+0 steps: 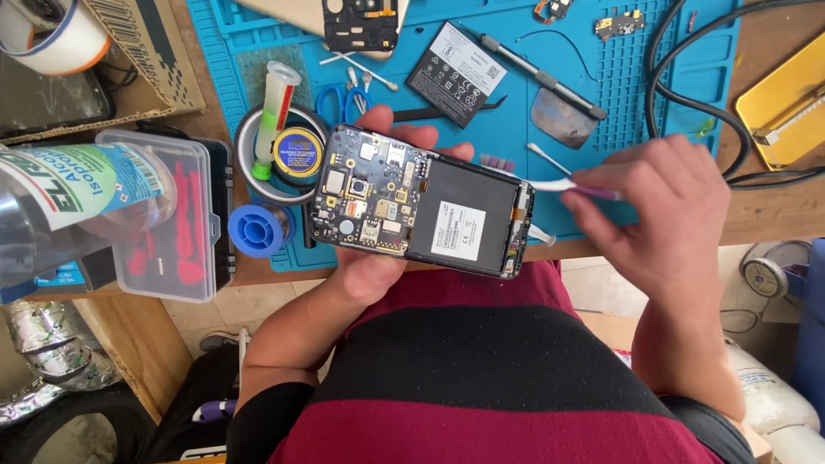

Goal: Cleaning a mobile phone motherboard with a toothbrush and cotton swabs before reassembling it into the phone frame.

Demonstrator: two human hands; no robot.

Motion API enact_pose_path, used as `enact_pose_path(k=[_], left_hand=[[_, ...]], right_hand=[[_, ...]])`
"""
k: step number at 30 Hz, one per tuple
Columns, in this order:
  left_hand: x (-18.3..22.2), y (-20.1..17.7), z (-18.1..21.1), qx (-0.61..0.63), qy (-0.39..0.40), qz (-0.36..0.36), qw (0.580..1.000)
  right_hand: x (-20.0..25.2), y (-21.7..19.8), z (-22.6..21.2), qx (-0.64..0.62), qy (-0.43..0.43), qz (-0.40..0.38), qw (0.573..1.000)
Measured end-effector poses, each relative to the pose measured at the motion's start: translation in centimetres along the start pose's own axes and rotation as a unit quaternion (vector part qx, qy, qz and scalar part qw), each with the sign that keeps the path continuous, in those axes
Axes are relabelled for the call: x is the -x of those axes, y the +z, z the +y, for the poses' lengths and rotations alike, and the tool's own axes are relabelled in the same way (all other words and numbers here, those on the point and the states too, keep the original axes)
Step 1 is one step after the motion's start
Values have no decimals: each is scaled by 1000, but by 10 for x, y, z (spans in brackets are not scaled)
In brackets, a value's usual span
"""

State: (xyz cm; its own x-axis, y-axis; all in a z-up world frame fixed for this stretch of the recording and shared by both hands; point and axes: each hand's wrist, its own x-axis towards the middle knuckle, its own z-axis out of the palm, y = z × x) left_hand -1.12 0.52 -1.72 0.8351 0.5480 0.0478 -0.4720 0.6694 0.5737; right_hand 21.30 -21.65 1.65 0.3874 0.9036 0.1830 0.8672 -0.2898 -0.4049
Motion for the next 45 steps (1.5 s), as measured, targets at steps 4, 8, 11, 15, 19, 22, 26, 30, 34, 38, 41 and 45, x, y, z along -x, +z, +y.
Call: enact_pose_path(k=[4, 8, 11, 15, 19, 22, 26, 30, 34, 38, 41, 45], left_hand=[[-1, -1, -3, -10, 15, -8, 1000], [-2, 0, 2, -46, 10, -30, 998], [-1, 1, 6, -50, -1, -45, 998], [-1, 2, 10, -45, 1, -62, 997], [-1, 8, 12, -23, 4, -53, 998], [-3, 11, 16, -24, 1, -55, 998], [-4, 8, 14, -27, 15, -49, 998], [-5, 9, 14, -21, 8, -44, 999], [-7, 12, 16, -24, -2, -31, 999], [-8, 14, 15, -39, -2, -26, 999], [-9, 17, 14, -37, 11, -36, 999], [-10, 20, 14, -53, 17, -43, 998]], right_hand=[[-11, -3, -5, 6, -28, -23, 999], [-30, -3, -7, 117, 9, -39, 992], [-55, -6, -17, 202, -16, -91, 975], [-65, -4, -18, 202, -30, -112, 973], [-72, -2, -20, 189, -52, -118, 973], [-77, 1, -18, 164, -59, -101, 979], [-70, -11, -12, 33, -16, -110, 993], [-56, -16, -16, -220, 49, -78, 971], [-41, -6, -25, -366, 54, 14, 929], [-64, -22, -49, -354, -60, -5, 933], [-71, -23, -63, -388, -144, 16, 910], [-53, -6, -47, -439, -38, -24, 897]])
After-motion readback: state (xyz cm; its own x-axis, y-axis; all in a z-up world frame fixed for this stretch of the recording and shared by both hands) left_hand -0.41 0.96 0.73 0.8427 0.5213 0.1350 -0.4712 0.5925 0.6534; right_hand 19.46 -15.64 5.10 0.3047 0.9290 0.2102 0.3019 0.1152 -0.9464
